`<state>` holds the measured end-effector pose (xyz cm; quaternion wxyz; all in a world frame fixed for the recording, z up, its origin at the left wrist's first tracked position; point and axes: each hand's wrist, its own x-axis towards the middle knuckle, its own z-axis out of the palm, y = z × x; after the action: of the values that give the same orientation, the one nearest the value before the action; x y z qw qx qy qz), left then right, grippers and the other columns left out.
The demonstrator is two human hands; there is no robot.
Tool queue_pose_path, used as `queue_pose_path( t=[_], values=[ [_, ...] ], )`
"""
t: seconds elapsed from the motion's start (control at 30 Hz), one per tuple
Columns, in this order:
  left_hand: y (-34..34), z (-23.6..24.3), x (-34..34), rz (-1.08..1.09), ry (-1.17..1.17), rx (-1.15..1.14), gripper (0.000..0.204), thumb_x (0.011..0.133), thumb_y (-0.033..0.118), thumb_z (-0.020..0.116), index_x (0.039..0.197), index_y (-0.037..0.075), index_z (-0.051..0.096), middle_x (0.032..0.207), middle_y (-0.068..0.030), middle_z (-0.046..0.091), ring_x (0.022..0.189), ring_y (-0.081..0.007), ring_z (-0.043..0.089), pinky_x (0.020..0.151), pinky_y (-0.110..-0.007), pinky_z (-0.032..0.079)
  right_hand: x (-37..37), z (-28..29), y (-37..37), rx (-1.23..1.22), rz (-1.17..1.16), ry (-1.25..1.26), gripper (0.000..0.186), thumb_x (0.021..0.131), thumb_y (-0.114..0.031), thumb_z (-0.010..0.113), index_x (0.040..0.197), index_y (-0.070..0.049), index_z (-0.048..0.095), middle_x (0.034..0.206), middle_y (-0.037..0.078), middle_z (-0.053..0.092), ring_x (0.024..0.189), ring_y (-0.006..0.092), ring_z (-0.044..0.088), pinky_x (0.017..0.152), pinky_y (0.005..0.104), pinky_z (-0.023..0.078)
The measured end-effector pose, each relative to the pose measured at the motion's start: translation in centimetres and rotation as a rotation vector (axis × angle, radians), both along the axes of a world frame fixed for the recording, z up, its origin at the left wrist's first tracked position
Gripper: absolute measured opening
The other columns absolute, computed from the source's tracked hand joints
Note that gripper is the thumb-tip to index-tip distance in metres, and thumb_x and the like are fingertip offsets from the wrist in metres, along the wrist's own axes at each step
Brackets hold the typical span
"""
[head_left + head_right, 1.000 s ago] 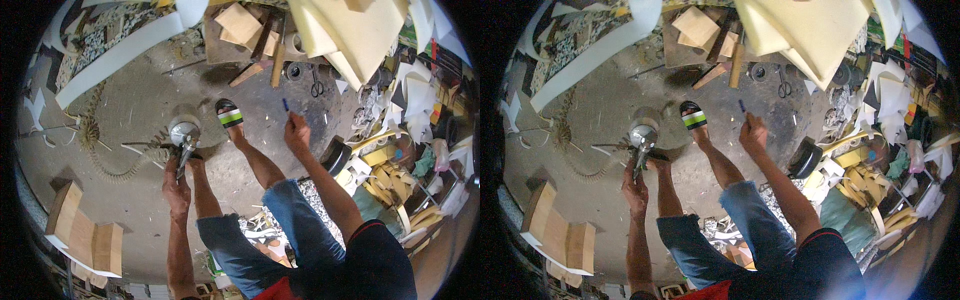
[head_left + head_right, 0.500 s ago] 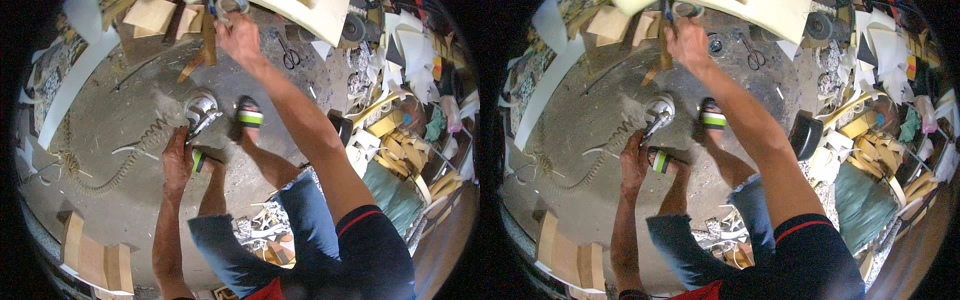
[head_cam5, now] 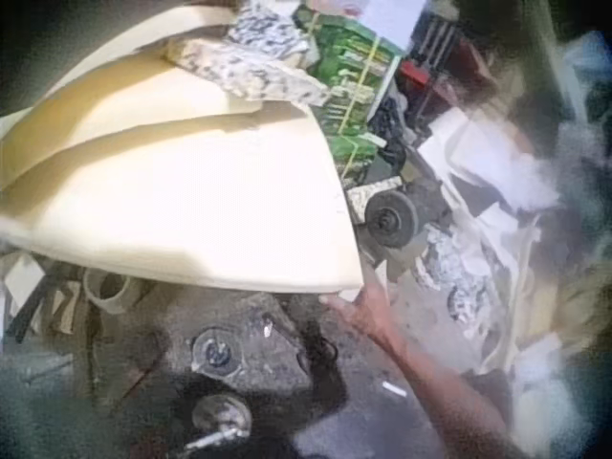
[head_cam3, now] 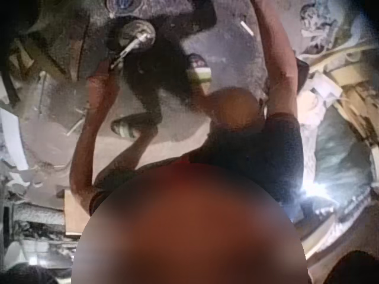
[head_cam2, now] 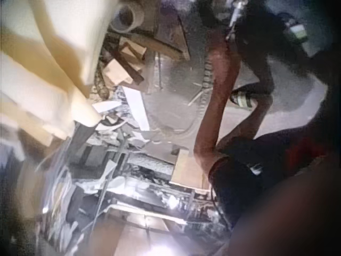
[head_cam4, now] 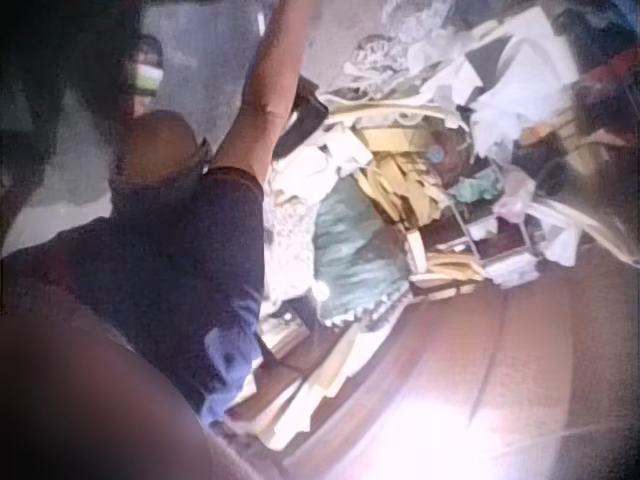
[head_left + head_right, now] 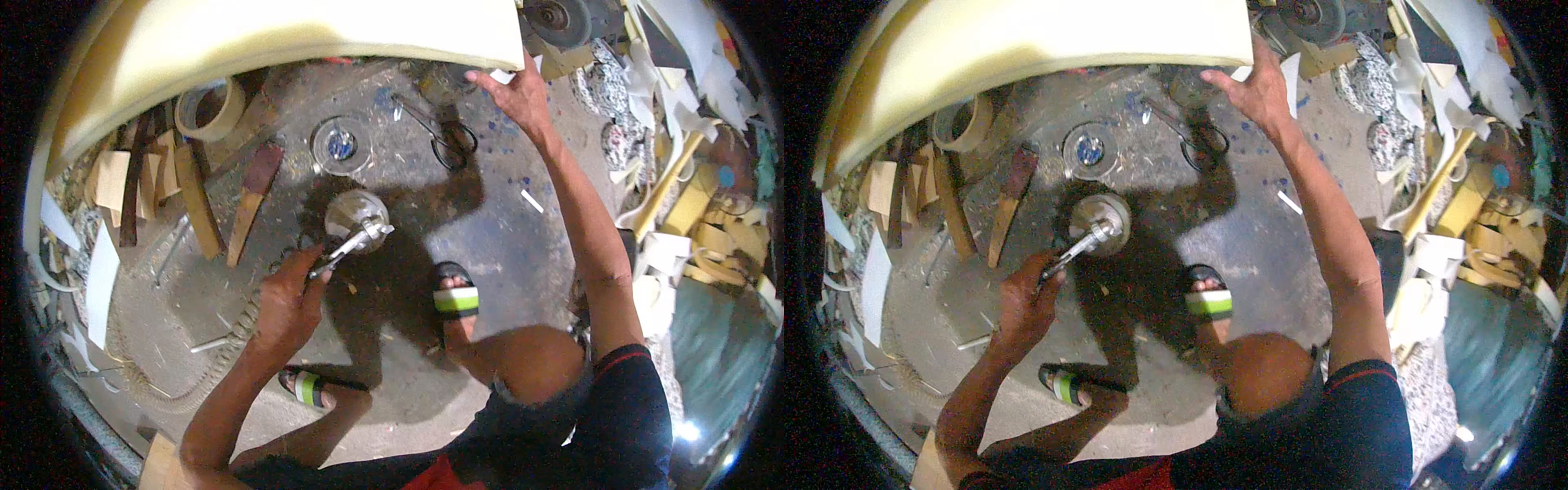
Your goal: The person cuts a white sheet with a utility knife, then assembles a spray gun and applies a coating to a wooden board. The person flips the board and sprays both sides before placing it on a shelf.
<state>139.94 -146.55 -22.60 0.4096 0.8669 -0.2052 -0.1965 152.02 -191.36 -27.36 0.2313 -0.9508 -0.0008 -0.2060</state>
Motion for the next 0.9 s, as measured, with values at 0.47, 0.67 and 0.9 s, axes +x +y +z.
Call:
queue_pose_path(
  t=[0.47, 0.67, 0.9],
  values=[
    [-3.9, -0.3, -1.7, -0.043, 0.055, 0.234, 0.029, 0.089, 0.004, 0.064, 0.117, 0.001, 0.058, 0.094, -0.0222, 0.067, 0.086, -0.0356, 0.068, 0.074, -0.039, 0.052, 2.4, -1.1, -1.2, 0.022, -0.122, 0.003, 0.070, 0.071, -0.033, 0.078, 0.131, -0.006, 0.056, 0.120, 0.023, 0.062, 0.108, 0.0394, 0.062, 0.092, 0.0466, 0.051],
    [-4.3, -0.8, -1.5, -0.031, 0.113, 0.249, 0.034, 0.088, 0.005, 0.063, 0.122, 0.002, 0.056, 0.098, -0.0223, 0.067, 0.094, -0.0386, 0.068, 0.080, -0.041, 0.052, 0.6, -2.2, -2.1, 0.076, -0.004, -0.017, 0.066, 0.072, -0.029, 0.076, 0.130, -0.004, 0.056, 0.118, 0.024, 0.061, 0.107, 0.0399, 0.061, 0.094, 0.0461, 0.050],
    [-5.6, 2.9, -0.5, -0.145, 0.111, 0.421, 0.067, 0.084, 0.029, 0.075, 0.136, -0.003, 0.046, 0.129, -0.0271, 0.056, 0.122, -0.0405, 0.055, 0.105, -0.045, 0.040, -0.2, -2.8, -2.9, 0.056, 0.132, -0.179, 0.064, 0.073, -0.026, 0.079, 0.128, -0.003, 0.057, 0.118, 0.022, 0.063, 0.107, 0.0398, 0.062, 0.094, 0.0443, 0.050]
  ],
)
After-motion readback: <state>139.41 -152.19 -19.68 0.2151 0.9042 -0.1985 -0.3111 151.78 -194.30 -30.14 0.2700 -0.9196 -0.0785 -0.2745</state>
